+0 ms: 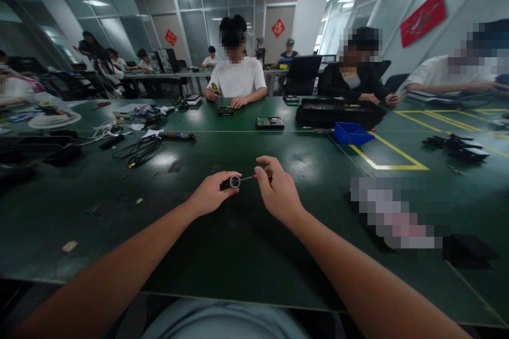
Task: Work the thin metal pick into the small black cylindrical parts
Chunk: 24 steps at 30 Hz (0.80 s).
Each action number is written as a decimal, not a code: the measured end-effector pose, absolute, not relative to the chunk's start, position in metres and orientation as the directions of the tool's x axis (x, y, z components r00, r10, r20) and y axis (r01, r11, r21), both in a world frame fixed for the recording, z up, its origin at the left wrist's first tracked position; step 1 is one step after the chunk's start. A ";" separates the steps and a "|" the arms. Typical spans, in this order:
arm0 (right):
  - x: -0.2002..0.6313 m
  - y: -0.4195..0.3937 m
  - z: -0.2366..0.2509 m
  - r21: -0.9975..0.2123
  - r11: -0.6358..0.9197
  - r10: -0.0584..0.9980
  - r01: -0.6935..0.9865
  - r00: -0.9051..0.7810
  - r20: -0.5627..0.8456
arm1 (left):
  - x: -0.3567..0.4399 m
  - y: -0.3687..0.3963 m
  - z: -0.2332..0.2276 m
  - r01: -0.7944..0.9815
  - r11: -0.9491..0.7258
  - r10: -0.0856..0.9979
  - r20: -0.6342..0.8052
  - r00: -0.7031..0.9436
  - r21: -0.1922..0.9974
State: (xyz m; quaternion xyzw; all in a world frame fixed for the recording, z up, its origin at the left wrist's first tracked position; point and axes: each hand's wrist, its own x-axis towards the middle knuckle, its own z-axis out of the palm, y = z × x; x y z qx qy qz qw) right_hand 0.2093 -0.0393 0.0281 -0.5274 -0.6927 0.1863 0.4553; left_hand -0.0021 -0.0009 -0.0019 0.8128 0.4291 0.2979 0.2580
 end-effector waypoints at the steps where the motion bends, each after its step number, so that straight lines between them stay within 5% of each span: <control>1: 0.209 -0.039 0.028 -0.745 0.383 0.898 0.546 -0.030 0.440 | -0.002 -0.001 -0.002 0.545 -0.497 0.853 0.265 0.449 0.675; 9: 0.211 -0.037 0.024 -0.783 0.370 0.914 0.500 -0.047 0.403 | -0.003 0.001 0.000 0.565 -0.500 0.855 0.270 0.443 0.656; 16: 0.207 -0.028 0.018 -0.955 0.290 0.954 0.066 0.064 0.294 | -0.002 0.000 0.000 0.560 -0.515 0.850 0.302 0.432 0.649; 24: 0.212 -0.014 0.008 -0.976 -0.003 0.996 -0.220 0.086 -0.023 | -0.003 -0.001 0.005 0.575 -0.552 0.829 0.318 0.461 0.604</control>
